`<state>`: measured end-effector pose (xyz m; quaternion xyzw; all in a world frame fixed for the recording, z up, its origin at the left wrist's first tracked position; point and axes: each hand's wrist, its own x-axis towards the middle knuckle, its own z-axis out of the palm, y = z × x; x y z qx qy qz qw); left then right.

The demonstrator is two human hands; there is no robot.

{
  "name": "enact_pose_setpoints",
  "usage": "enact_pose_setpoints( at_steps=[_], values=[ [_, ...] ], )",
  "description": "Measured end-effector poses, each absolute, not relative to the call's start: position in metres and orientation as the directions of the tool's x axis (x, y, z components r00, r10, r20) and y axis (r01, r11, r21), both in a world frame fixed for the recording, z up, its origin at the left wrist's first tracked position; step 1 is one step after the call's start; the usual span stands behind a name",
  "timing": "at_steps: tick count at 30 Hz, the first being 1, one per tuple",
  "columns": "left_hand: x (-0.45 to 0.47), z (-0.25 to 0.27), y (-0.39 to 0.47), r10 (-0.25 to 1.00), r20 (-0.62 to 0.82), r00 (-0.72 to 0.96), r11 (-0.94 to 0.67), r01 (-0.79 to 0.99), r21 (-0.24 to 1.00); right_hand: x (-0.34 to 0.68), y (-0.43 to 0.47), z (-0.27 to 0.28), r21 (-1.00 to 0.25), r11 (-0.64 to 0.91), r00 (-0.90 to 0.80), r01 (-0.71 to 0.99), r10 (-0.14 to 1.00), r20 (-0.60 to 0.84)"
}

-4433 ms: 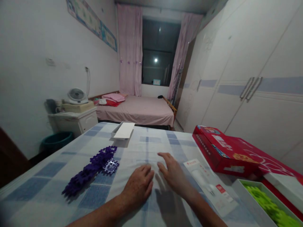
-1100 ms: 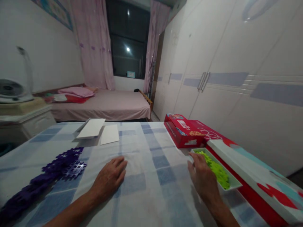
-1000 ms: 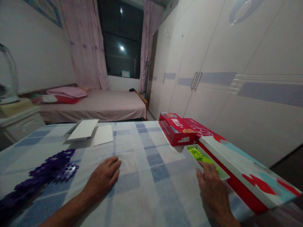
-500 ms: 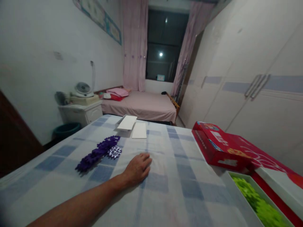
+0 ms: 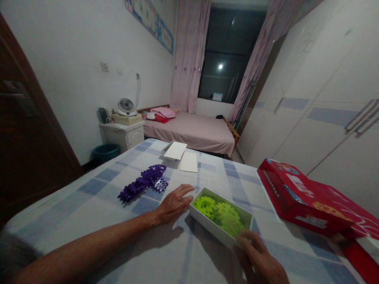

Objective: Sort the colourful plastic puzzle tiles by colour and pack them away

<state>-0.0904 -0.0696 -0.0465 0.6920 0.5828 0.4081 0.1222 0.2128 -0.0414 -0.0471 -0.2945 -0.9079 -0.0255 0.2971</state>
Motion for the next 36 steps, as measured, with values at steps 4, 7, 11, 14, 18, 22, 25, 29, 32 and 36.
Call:
enact_pose_setpoints(
  at_steps=[4,7,11,14,18,22,25,29,32,36],
  values=[
    [-0.116,-0.053,-0.096,0.91,0.413,-0.037,-0.263,0.718,0.644,0.149,-0.035,-0.008,-0.106,0.858,-0.695,0.503,0.474,0.54],
    [-0.13,-0.053,-0.108,0.9,0.385,-0.202,-0.126,0.727,0.675,0.111,-0.026,0.027,-0.063,0.902,-0.753,0.428,0.394,0.527],
    [-0.148,-0.046,-0.109,0.773,0.525,-0.356,-0.103,0.746,0.658,0.062,-0.016,0.073,0.062,0.953,-0.858,0.297,0.238,0.455],
    [-0.164,-0.042,-0.104,0.674,0.606,-0.423,-0.155,0.721,0.675,0.022,-0.015,0.094,0.12,0.979,-0.925,0.165,0.112,0.364],
    [-0.184,-0.038,-0.099,0.552,0.623,-0.555,-0.169,0.657,0.735,-0.025,-0.019,0.096,0.14,0.989,-0.963,0.054,0.014,0.269],
    [-0.196,-0.034,-0.101,0.502,0.617,-0.606,-0.16,0.636,0.755,-0.052,-0.016,0.084,0.209,0.978,-0.958,-0.008,-0.068,0.278],
    [-0.196,-0.033,-0.101,0.513,0.614,-0.6,-0.162,0.635,0.756,-0.064,-0.009,0.084,0.306,0.95,-0.943,-0.066,-0.16,0.293],
    [-0.192,-0.035,-0.099,0.538,0.621,-0.57,-0.167,0.65,0.742,-0.078,-0.012,0.095,0.438,0.895,-0.949,-0.09,-0.21,0.234],
    [-0.192,-0.037,-0.098,0.543,0.628,-0.558,-0.161,0.664,0.73,-0.085,-0.02,0.098,0.511,0.851,-0.968,-0.121,-0.216,0.129],
    [-0.196,-0.039,-0.097,0.541,0.627,-0.561,-0.128,0.682,0.72,-0.082,-0.024,0.101,0.539,0.829,-0.981,-0.147,-0.193,0.028]
  ],
)
